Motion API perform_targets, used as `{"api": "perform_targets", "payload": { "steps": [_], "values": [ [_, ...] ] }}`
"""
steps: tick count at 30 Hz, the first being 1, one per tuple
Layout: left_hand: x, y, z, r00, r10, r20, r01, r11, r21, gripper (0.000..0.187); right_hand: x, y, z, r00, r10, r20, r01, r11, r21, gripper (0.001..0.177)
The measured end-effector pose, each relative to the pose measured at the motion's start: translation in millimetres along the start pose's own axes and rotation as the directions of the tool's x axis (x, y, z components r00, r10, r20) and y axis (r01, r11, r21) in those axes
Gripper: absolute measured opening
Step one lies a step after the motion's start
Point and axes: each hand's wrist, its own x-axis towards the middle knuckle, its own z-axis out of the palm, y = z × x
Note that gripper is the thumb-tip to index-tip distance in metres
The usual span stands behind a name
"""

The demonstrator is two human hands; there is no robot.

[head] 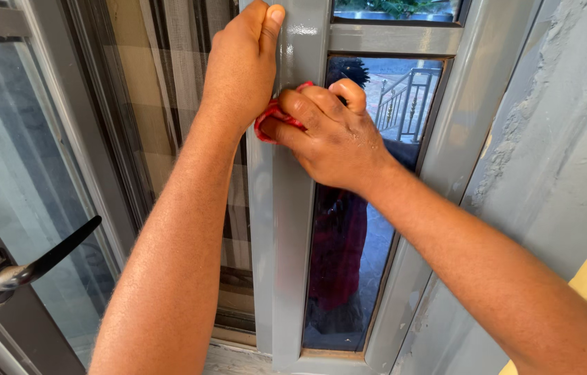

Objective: The person wipes the glass panes and metal frame of a window with a red cloth, then rinses the cloth in a basin of water and continues wiping the window surfaces.

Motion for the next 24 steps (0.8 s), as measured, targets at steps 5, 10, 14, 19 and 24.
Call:
{"api": "perform_targets", "payload": {
  "steps": [5, 10, 14, 19, 24],
  "values": [
    [0.7, 16.3, -10.2, 0.972, -0.191, 0.137, 0.204, 0.975, -0.09, 0.037, -37.8, -62.5, -9.3, 0.942, -0.319, 0.102, 0.266, 0.897, 0.353, 0.036],
    [1.1, 13.1, -6.3, 0.959, -0.244, 0.144, 0.255, 0.965, -0.066, 0.042, -21.4, -18.8, 7.7, 0.947, -0.317, -0.045, 0.315, 0.894, 0.32, 0.03],
    [3.2, -4.3, -4.0, 0.98, 0.192, -0.044, -0.19, 0.981, 0.044, 0.042, 16.4, 50.7, -6.4, 0.996, -0.051, -0.069, 0.052, 0.999, 0.012, 0.033],
    [0.3, 5.2, -9.7, 0.957, -0.227, 0.18, 0.26, 0.946, -0.191, 0.04, 9.0, 17.7, -11.2, 0.964, 0.223, -0.143, -0.222, 0.975, 0.026, 0.022],
    [-0.2, 2.3, -1.8, 0.987, -0.143, 0.074, 0.151, 0.983, -0.103, 0.042, -6.3, -13.9, -18.8, 0.993, 0.069, -0.095, -0.06, 0.993, 0.098, 0.018]
  ]
}}
